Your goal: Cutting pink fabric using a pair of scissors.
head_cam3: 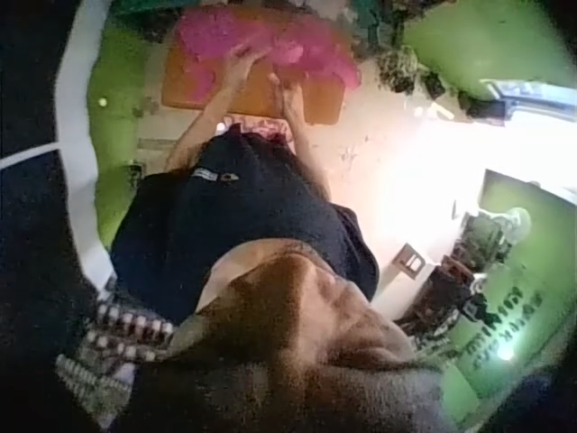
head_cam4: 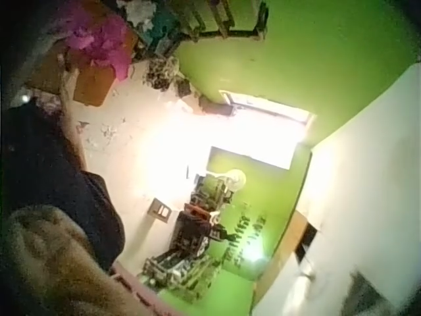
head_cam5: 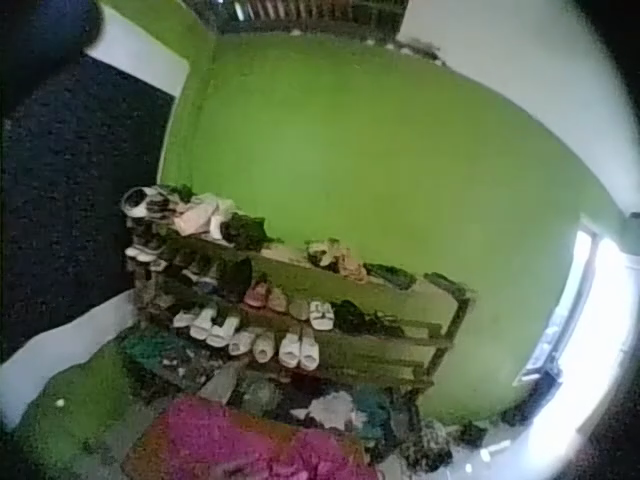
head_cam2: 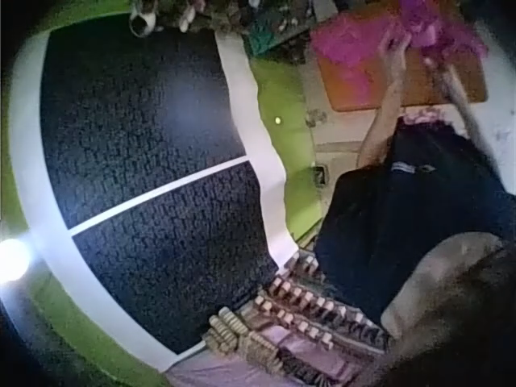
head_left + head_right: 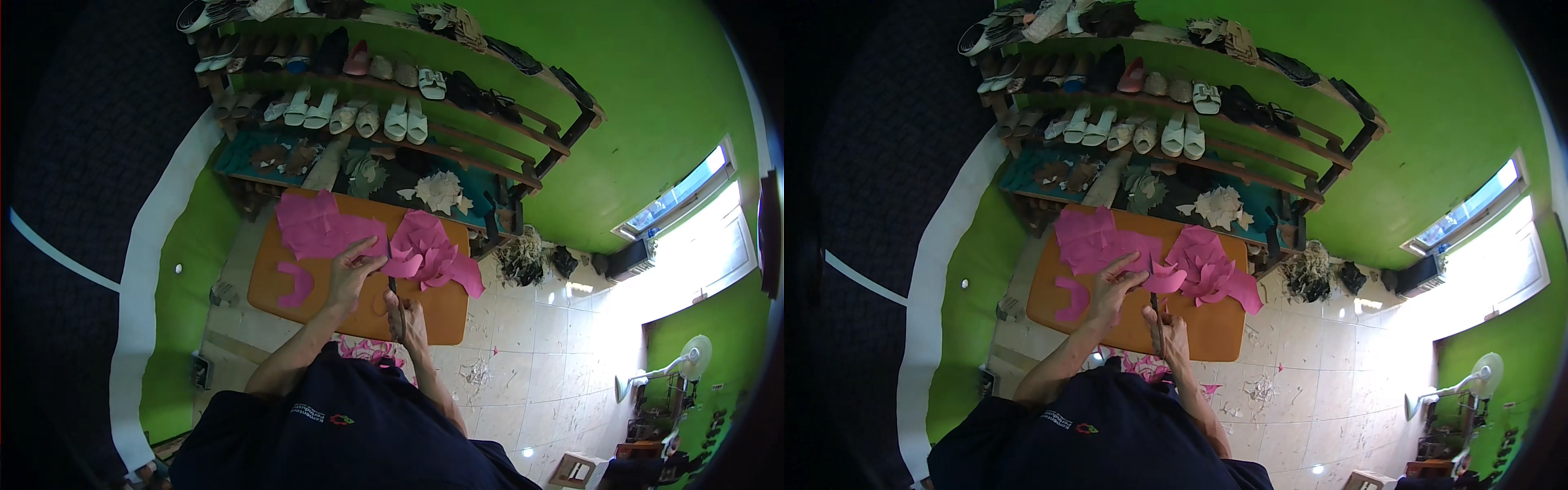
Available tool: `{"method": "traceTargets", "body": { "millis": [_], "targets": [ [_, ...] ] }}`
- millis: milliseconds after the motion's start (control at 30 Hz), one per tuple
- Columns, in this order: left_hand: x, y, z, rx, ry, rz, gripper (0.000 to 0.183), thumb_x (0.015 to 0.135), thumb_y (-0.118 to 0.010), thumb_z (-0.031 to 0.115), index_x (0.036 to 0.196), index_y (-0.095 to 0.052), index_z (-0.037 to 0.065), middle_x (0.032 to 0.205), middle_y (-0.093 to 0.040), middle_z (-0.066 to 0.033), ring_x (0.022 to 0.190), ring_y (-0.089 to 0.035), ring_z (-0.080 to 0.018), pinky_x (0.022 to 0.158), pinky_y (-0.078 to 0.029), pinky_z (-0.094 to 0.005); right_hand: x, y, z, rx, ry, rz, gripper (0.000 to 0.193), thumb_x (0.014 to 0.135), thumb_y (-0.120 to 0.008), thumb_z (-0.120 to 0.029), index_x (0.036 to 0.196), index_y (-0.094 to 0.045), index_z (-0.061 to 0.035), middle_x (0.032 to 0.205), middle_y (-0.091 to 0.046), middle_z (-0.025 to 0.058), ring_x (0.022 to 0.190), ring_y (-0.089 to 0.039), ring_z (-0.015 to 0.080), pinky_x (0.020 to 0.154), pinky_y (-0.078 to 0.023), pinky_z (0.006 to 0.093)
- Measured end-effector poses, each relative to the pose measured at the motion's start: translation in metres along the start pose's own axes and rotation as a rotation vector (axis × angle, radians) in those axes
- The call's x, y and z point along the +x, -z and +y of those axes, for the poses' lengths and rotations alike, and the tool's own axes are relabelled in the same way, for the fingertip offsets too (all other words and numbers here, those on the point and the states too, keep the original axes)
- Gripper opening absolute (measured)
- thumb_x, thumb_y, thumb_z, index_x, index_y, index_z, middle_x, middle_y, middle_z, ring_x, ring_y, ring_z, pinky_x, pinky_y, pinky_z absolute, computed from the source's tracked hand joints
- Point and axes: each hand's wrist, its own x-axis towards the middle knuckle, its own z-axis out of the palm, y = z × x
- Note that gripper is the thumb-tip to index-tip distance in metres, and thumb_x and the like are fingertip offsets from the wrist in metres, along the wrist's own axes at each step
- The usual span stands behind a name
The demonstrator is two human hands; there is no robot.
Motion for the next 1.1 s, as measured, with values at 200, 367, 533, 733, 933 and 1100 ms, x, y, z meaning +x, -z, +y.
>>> {"method": "traceTargets", "body": {
  "millis": [200, 367, 533, 733, 933, 1100],
  "targets": [
    [0.008, 0.004, 0.006, 0.011, 0.038, 0.016, 0.046, 0.085, -0.075, 0.001, 0.129, -0.062, -0.001, 0.086, -0.070, -0.0030, 0.081, -0.065, -0.0078, 0.077, -0.052, -0.0224, -0.006, 0.001, -0.005, -0.009, -0.027, -0.037, 0.058, 0.085, -0.066, -0.063, 0.069, -0.051, -0.0093, 0.055, -0.045, -0.0033, 0.042, -0.043, 0.0082, 0.039, -0.035, 0.0254],
    [0.008, 0.003, 0.004, 0.019, 0.053, 0.011, 0.043, 0.084, -0.075, 0.001, 0.125, -0.063, -0.002, 0.086, -0.069, -0.0033, 0.081, -0.066, -0.0082, 0.079, -0.054, -0.0234, -0.001, 0.001, 0.004, 0.047, 0.021, -0.096, 0.059, 0.088, -0.064, -0.063, 0.071, -0.052, -0.0068, 0.058, -0.047, -0.0015, 0.045, -0.046, 0.0095, 0.042, -0.039, 0.0262],
    [0.002, 0.004, -0.005, 0.016, 0.067, -0.057, 0.043, 0.083, -0.076, 0.001, 0.124, -0.064, -0.002, 0.083, -0.068, -0.0021, 0.078, -0.065, -0.0080, 0.078, -0.054, -0.0229, 0.000, -0.003, -0.007, 0.009, 0.142, 0.017, 0.063, 0.087, -0.064, -0.065, 0.074, -0.056, -0.0031, 0.058, -0.048, -0.0014, 0.048, -0.048, 0.0090, 0.044, -0.040, 0.0280],
    [0.000, 0.006, -0.002, 0.078, 0.079, -0.081, 0.042, 0.082, -0.076, 0.001, 0.123, -0.066, 0.000, 0.080, -0.066, 0.0006, 0.075, -0.064, -0.0068, 0.075, -0.053, -0.0212, 0.006, 0.001, 0.001, -0.058, 0.108, 0.000, 0.066, 0.087, -0.061, -0.067, 0.069, -0.054, -0.0039, 0.055, -0.046, -0.0007, 0.045, -0.047, 0.0104, 0.042, -0.040, 0.0279],
    [0.002, 0.011, 0.005, 0.109, 0.097, -0.125, 0.044, 0.083, -0.075, 0.002, 0.126, -0.064, 0.000, 0.081, -0.067, 0.0001, 0.076, -0.064, -0.0066, 0.077, -0.054, -0.0211, 0.012, 0.004, 0.013, -0.087, 0.049, 0.042, 0.068, 0.083, -0.067, -0.066, 0.067, -0.058, -0.0011, 0.051, -0.046, -0.0004, 0.045, -0.047, 0.0101, 0.043, -0.038, 0.0297],
    [0.003, 0.012, 0.013, 0.146, 0.134, -0.163, 0.046, 0.082, -0.076, 0.003, 0.126, -0.065, 0.000, 0.076, -0.062, 0.0047, 0.072, -0.059, -0.0043, 0.076, -0.051, -0.0210, 0.004, 0.006, 0.003, -0.097, 0.054, 0.065, 0.071, 0.080, -0.069, -0.069, 0.065, -0.059, -0.0001, 0.051, -0.048, 0.0003, 0.046, -0.049, 0.0104, 0.043, -0.039, 0.0299]
  ]
}}
